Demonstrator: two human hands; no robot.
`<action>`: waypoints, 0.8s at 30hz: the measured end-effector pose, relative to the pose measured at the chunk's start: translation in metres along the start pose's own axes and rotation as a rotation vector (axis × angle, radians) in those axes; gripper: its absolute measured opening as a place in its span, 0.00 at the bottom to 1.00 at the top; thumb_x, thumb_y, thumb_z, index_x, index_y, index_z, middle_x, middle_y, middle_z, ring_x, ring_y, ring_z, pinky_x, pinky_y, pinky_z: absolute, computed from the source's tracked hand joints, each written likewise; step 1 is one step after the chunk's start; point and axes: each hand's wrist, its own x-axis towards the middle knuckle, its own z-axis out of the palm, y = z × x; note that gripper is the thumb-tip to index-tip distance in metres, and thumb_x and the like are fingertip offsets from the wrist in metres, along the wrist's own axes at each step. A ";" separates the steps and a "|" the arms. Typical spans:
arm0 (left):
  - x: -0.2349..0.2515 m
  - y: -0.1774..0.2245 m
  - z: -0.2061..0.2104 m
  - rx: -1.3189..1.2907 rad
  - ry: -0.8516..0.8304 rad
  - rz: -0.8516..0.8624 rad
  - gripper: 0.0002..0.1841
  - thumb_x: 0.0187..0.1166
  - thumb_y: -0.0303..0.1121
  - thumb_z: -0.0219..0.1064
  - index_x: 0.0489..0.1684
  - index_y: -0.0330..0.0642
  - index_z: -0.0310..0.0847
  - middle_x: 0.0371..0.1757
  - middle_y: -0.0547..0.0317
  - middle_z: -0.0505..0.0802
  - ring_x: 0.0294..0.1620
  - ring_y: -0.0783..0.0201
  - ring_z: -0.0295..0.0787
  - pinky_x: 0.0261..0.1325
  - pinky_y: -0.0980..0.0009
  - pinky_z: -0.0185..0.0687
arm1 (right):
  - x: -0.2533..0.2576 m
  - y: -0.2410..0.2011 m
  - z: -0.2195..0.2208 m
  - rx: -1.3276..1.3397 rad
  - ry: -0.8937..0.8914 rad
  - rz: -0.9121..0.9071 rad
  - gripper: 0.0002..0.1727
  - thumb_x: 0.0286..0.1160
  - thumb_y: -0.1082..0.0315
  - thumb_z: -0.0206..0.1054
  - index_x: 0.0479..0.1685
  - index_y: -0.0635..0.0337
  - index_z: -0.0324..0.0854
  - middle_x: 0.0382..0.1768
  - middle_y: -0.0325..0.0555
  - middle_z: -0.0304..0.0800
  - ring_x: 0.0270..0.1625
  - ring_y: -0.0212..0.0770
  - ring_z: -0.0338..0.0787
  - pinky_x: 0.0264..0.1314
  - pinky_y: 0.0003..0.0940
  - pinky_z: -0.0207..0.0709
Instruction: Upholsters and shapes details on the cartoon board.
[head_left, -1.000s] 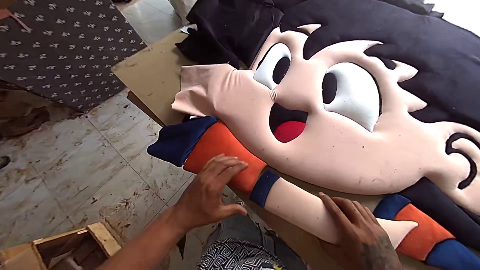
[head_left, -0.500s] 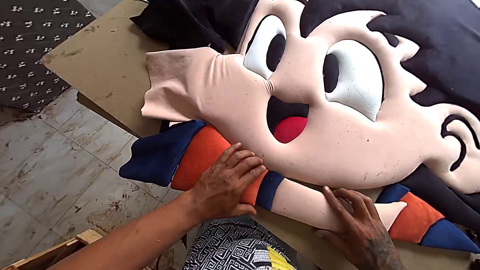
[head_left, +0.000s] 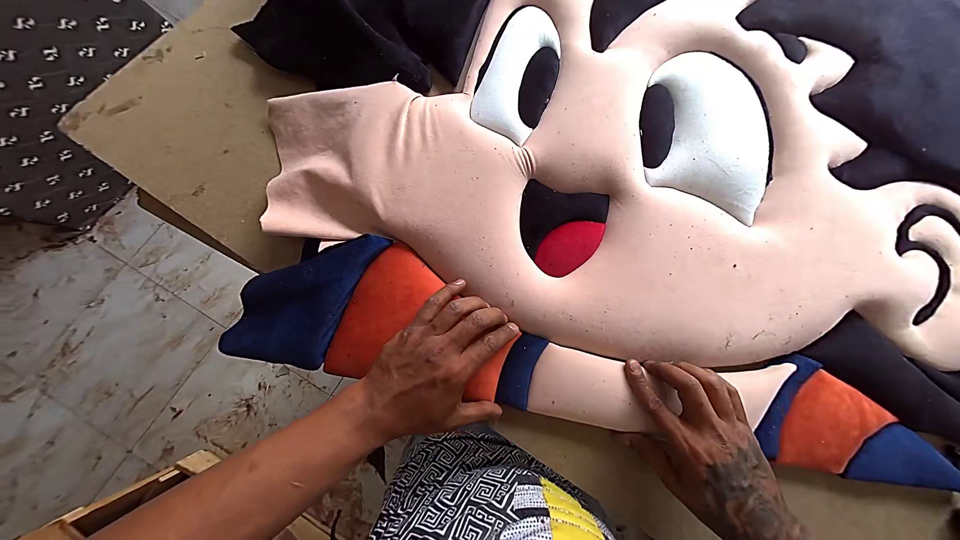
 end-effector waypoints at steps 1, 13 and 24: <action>0.000 0.001 0.000 0.006 0.002 -0.002 0.44 0.59 0.75 0.69 0.76 0.59 0.81 0.73 0.65 0.85 0.81 0.58 0.75 0.94 0.44 0.49 | -0.001 -0.002 -0.002 -0.011 0.001 0.014 0.41 0.72 0.27 0.60 0.83 0.36 0.75 0.72 0.49 0.83 0.74 0.55 0.79 0.77 0.57 0.68; 0.001 0.000 0.000 0.010 -0.011 0.010 0.36 0.62 0.73 0.69 0.71 0.72 0.85 0.73 0.61 0.85 0.80 0.54 0.74 0.92 0.38 0.48 | -0.025 0.021 -0.008 0.033 0.017 0.054 0.31 0.77 0.34 0.62 0.76 0.35 0.83 0.71 0.50 0.86 0.74 0.55 0.81 0.75 0.55 0.70; -0.006 0.001 0.007 -0.043 0.018 0.005 0.36 0.66 0.70 0.70 0.73 0.61 0.85 0.74 0.66 0.88 0.82 0.57 0.75 0.93 0.44 0.53 | -0.021 0.006 -0.017 -0.022 -0.141 0.110 0.32 0.79 0.40 0.64 0.79 0.44 0.79 0.73 0.59 0.84 0.75 0.61 0.82 0.82 0.59 0.67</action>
